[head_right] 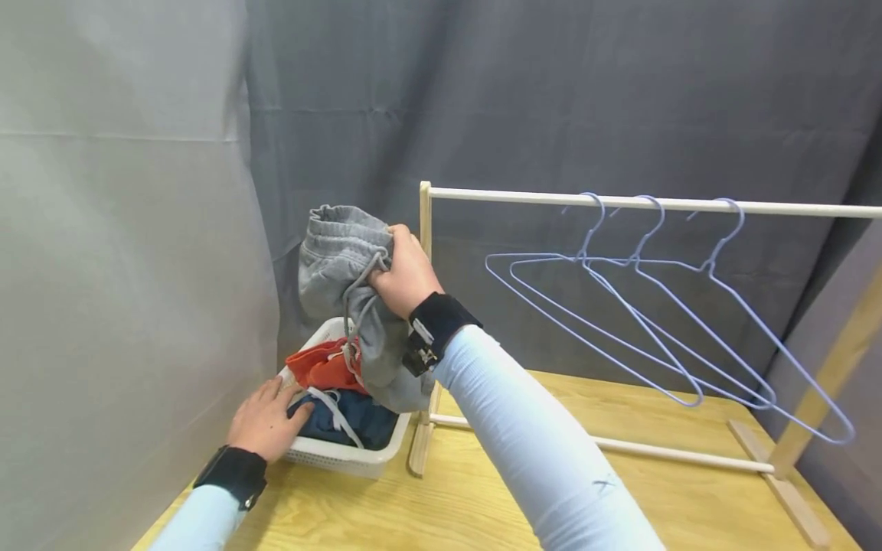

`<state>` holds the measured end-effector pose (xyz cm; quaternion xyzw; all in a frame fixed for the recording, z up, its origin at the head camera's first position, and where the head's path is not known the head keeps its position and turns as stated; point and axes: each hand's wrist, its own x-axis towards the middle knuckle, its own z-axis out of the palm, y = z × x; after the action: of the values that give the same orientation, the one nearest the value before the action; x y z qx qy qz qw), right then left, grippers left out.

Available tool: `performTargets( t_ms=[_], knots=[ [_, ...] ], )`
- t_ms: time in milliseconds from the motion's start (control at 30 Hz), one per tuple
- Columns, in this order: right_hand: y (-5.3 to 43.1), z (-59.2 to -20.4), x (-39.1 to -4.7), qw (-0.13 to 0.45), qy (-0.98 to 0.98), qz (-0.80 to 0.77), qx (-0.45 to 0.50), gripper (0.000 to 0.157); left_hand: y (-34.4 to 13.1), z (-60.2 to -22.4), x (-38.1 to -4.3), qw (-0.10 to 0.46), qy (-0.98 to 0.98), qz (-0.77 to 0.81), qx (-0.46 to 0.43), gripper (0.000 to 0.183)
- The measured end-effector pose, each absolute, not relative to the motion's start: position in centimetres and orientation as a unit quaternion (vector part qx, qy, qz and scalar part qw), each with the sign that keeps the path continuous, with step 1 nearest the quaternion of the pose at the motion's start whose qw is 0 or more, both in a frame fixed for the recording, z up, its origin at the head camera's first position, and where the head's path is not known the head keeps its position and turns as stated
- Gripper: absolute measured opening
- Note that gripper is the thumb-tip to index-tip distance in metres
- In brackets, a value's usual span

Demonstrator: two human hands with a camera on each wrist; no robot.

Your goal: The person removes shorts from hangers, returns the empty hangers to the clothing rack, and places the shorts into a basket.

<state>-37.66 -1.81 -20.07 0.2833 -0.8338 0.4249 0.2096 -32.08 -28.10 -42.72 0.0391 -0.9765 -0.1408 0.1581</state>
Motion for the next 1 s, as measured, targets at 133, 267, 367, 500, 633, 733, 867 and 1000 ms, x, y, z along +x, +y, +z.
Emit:
performTargets(
  t_ms=[133,267,367,500,633,733,867,1000],
  knots=[
    [-3.2,-20.5,-38.2,0.211,-0.823,0.455,0.266,0.052,-28.0,-42.7,-32.0,0.164,-0.976,-0.141,0.036,0.059],
    [-4.3,-20.9,-38.6,0.217,-0.821,0.469,0.244,0.054,-27.8,-42.7,-31.7,0.167,-0.976,-0.138,0.032,0.058],
    [-4.9,-21.7,-39.1,0.214,-0.829,0.464,0.227,0.054,-27.7,-42.7,-31.6,0.172,-0.975,-0.137,0.029,0.058],
    [-5.4,-23.7,-39.8,0.203,-0.85,0.446,0.193,0.057,-27.5,-42.6,-31.3,0.178,-0.975,-0.133,0.023,0.057],
    [-5.8,-26.1,-40.6,0.165,-0.878,0.425,0.148,0.063,-27.5,-42.5,-31.1,0.179,-0.975,-0.13,0.019,0.055],
    [-5.8,-27.7,-40.8,0.126,-0.894,0.411,0.126,0.069,-27.6,-42.5,-31.0,0.181,-0.975,-0.129,0.017,0.054],
    [-5.4,-29.6,-41.1,0.086,-0.909,0.391,0.117,0.079,-27.5,-42.8,-31.0,0.187,-0.974,-0.131,0.009,0.054],
    [-4.9,-31.5,-41.4,0.057,-0.925,0.356,0.124,0.086,-27.4,-43.4,-31.1,0.191,-0.973,-0.133,0.004,0.056]
  ],
)
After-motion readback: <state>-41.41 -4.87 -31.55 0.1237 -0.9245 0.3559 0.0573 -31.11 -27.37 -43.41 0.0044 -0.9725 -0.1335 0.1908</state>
